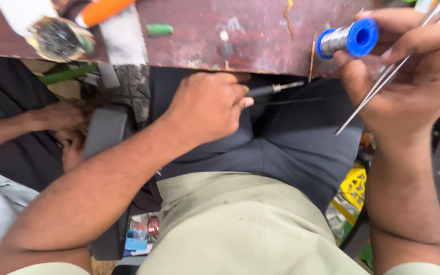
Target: The person applies flux to a small electronic component, then uses a soldering iron and tweezers to solder the component onto a metal jig. The person repeatedly heats and adjusts the component to secure it in place.
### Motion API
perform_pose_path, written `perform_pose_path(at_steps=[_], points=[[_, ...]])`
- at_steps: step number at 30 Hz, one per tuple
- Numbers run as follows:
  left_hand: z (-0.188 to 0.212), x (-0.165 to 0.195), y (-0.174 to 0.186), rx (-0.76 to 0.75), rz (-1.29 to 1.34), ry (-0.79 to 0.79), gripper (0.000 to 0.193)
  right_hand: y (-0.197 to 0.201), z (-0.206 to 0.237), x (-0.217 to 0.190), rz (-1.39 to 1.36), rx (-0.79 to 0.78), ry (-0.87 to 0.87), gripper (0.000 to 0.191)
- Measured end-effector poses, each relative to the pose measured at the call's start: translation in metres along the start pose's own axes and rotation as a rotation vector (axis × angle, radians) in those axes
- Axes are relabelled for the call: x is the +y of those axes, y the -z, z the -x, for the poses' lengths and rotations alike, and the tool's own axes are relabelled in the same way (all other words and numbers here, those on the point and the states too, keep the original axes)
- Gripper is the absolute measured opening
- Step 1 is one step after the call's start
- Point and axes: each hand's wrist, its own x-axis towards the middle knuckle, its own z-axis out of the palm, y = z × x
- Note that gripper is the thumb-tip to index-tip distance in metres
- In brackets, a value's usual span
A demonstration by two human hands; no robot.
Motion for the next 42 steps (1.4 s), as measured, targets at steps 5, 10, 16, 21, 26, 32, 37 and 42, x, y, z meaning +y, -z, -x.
perform_pose_path(at_steps=[5, 10, 16, 21, 26, 32, 37, 42], points=[[-0.004, 0.002, 0.004, -0.052, 0.005, 0.022, 0.018, -0.008, -0.020, 0.011, 0.210, -0.009, 0.103, 0.033], [0.002, 0.001, 0.000, 0.018, 0.000, -0.004, 0.018, -0.018, -0.043, 0.012, 0.358, -0.040, 0.136, 0.029], [-0.001, 0.003, 0.004, -0.060, -0.013, 0.053, 0.021, -0.019, -0.038, -0.005, 0.410, 0.008, 0.148, 0.039], [0.000, 0.008, 0.007, -0.037, -0.028, 0.040, 0.019, -0.009, -0.016, -0.019, 0.389, 0.069, 0.170, 0.038], [-0.001, 0.011, 0.005, -0.013, -0.018, 0.047, 0.019, 0.008, 0.012, -0.025, 0.166, 0.101, 0.260, 0.041], [-0.004, 0.018, 0.003, -0.023, -0.086, 0.029, 0.021, 0.018, 0.031, -0.023, 0.286, 0.016, 0.367, 0.041], [-0.002, 0.013, -0.002, -0.045, -0.075, 0.053, 0.021, 0.020, 0.032, -0.018, 0.294, -0.031, 0.408, 0.044], [0.001, 0.010, -0.001, -0.024, -0.073, 0.052, 0.024, 0.002, 0.027, -0.030, 0.183, 0.086, 0.430, 0.039]])
